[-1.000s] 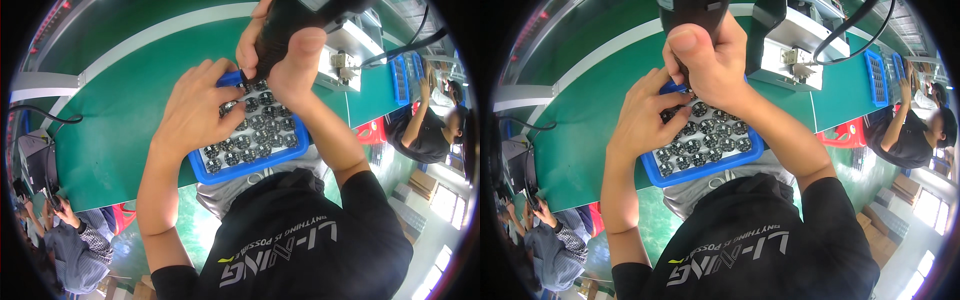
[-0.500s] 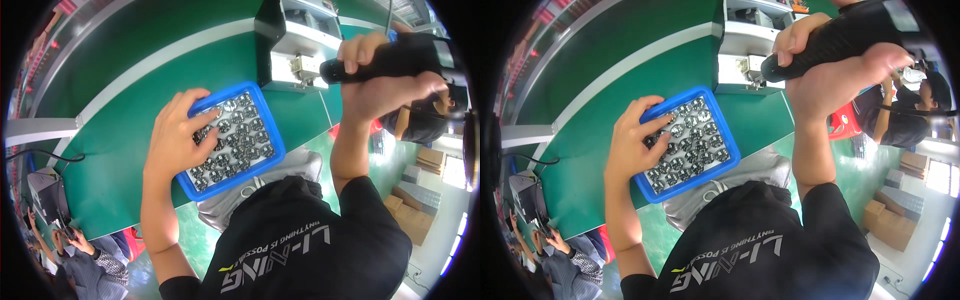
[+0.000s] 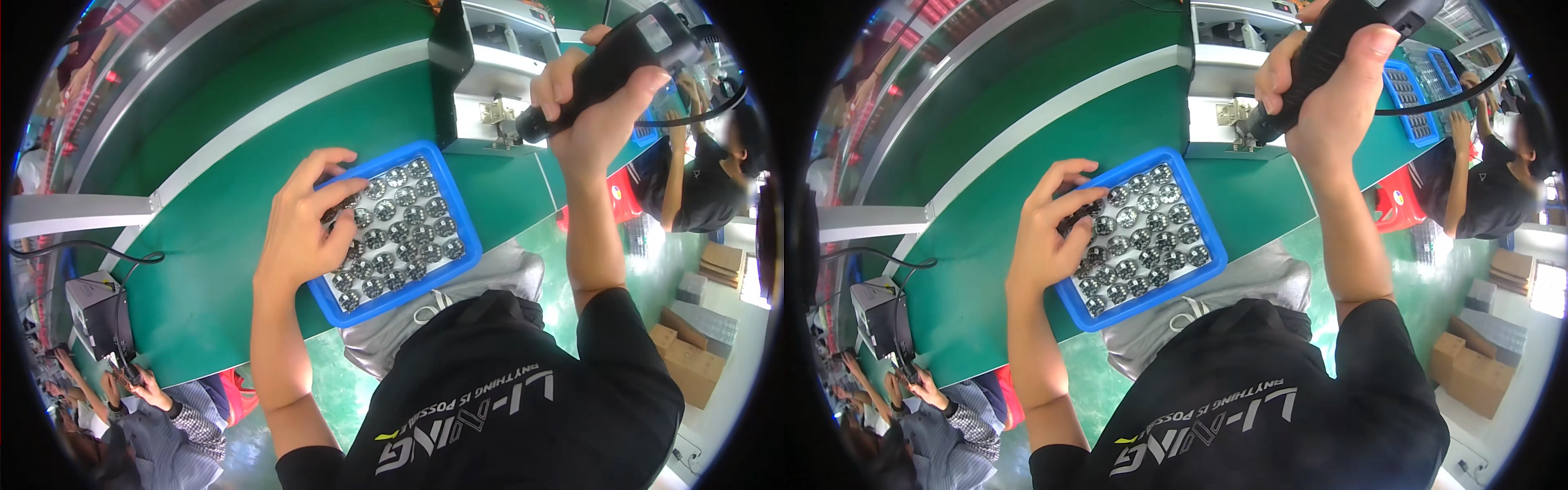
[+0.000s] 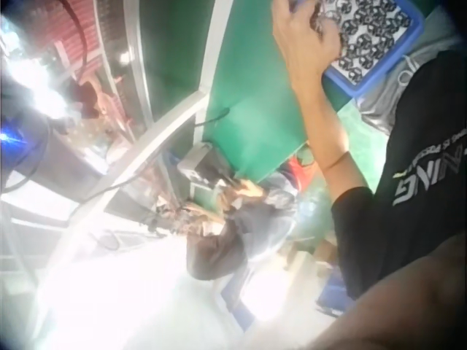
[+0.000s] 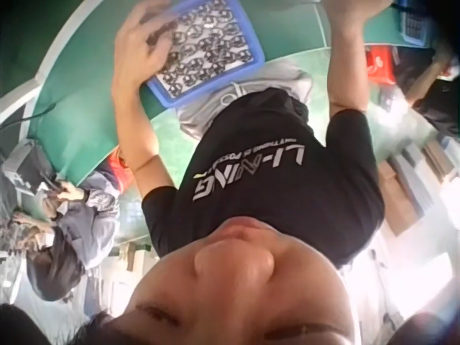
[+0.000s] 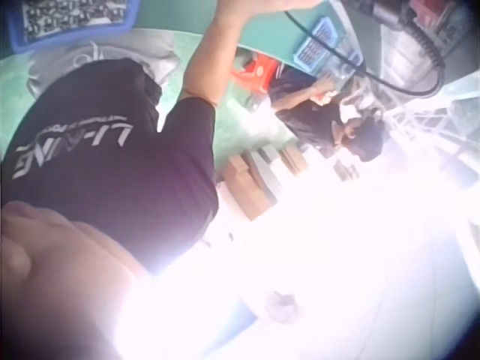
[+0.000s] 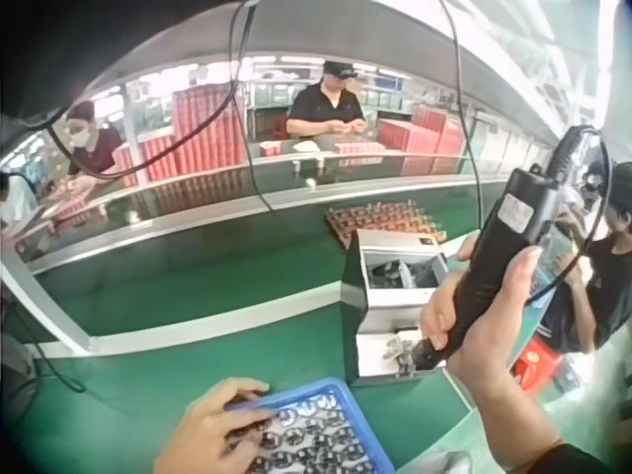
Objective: Assembling small electronic components by tightening screws using an electric screwdriver on an assembly line.
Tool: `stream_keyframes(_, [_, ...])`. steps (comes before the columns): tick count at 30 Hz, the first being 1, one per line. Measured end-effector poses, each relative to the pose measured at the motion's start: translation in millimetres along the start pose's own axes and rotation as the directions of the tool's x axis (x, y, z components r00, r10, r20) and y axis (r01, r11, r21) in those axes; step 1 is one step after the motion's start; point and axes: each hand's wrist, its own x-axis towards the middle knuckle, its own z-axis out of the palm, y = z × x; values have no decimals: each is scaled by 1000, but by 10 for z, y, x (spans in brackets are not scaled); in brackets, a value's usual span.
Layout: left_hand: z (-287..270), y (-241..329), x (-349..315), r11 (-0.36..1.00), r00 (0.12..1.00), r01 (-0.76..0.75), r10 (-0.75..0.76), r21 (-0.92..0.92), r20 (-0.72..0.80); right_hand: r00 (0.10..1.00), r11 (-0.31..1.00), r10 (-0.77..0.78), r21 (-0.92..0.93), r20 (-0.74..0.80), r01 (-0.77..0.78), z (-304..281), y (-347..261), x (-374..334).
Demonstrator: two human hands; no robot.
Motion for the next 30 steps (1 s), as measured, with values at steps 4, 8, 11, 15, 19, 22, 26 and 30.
stream_keyframes(4, [-18, -38, -7, 1000, 1000, -21, 21, 12, -7, 991, 970, 35, 235, 129, -65, 110, 78, -149])
stream_keyframes(8, [-17, -62, -28, 1000, 1000, -21, 21, 13, 16, 984, 972, 101, 195, 149, -130, 709, 220, -419])
stream_keyframes(11, [-19, -42, -7, 999, 999, -14, 12, 37, 47, 965, 984, 85, 133, 250, -121, 898, 355, -512])
stream_keyframes(15, [-34, -19, -10, 998, 998, 3, -7, 67, 63, 940, 984, 108, 103, 324, -149, 980, 472, -570])
stream_keyframes(19, [-37, -34, 1, 998, 998, 3, -7, 70, 59, 920, 984, 127, 69, 372, -163, 1014, 543, -592])
stream_keyframes(22, [-41, -38, 2, 998, 999, -11, 7, 67, 52, 910, 983, 137, 59, 391, -173, 1011, 553, -591])
stream_keyframes(26, [-35, -33, 2, 998, 999, -11, 8, 64, 51, 900, 979, 152, 63, 408, -194, 998, 550, -594])
stream_keyframes(30, [-20, -47, -1, 996, 999, -25, 22, 84, 40, 891, 981, 136, 68, 434, -183, 1018, 567, -613])
